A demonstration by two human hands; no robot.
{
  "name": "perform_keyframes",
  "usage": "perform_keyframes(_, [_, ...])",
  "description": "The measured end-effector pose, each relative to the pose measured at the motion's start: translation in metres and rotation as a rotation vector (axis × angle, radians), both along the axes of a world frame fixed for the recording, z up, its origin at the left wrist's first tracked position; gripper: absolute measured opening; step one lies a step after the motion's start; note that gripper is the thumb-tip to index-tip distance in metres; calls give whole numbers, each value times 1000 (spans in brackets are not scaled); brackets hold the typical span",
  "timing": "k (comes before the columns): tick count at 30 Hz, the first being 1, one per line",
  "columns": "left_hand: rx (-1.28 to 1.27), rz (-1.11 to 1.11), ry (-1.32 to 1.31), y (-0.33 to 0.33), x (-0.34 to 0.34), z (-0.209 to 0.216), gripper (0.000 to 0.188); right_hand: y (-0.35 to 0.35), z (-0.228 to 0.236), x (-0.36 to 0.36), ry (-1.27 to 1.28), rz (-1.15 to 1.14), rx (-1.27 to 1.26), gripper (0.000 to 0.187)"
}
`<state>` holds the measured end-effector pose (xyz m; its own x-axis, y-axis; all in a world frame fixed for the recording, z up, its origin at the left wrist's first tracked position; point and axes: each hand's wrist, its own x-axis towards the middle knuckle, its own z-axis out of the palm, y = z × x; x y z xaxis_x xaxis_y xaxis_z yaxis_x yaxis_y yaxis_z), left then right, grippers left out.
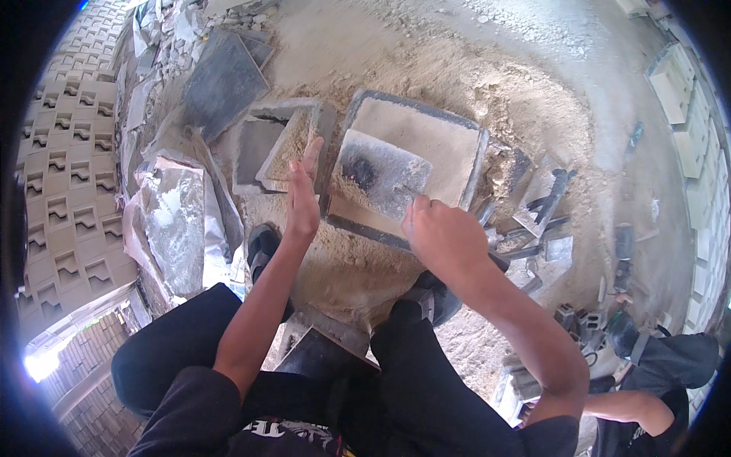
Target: The person uses a trowel to spread and smooth fine sand or concrete mix into a metal mold, then flips the mold to release the shaped block and places smaller metal components back into the mold.
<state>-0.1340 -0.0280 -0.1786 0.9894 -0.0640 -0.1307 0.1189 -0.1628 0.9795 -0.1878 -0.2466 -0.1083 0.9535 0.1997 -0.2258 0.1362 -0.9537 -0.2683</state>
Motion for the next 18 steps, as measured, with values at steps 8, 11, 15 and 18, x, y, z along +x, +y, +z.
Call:
perform_keyframes(8, [-38,-44,41,7,-17,-16,63,16,0,-28,-261,141,-237,17])
perform_keyframes(11, [414,-136,-177,4,-19,-20,61,4,14,-23,-278,-6,-285,18])
perform_keyframes(15, [962,-330,-456,-10,-28,-18,60,-19,33,-7,-211,-153,-268,23])
perform_keyframes(18, [1094,-429,-427,-9,-24,-19,62,-23,36,-5,-91,-199,-167,30])
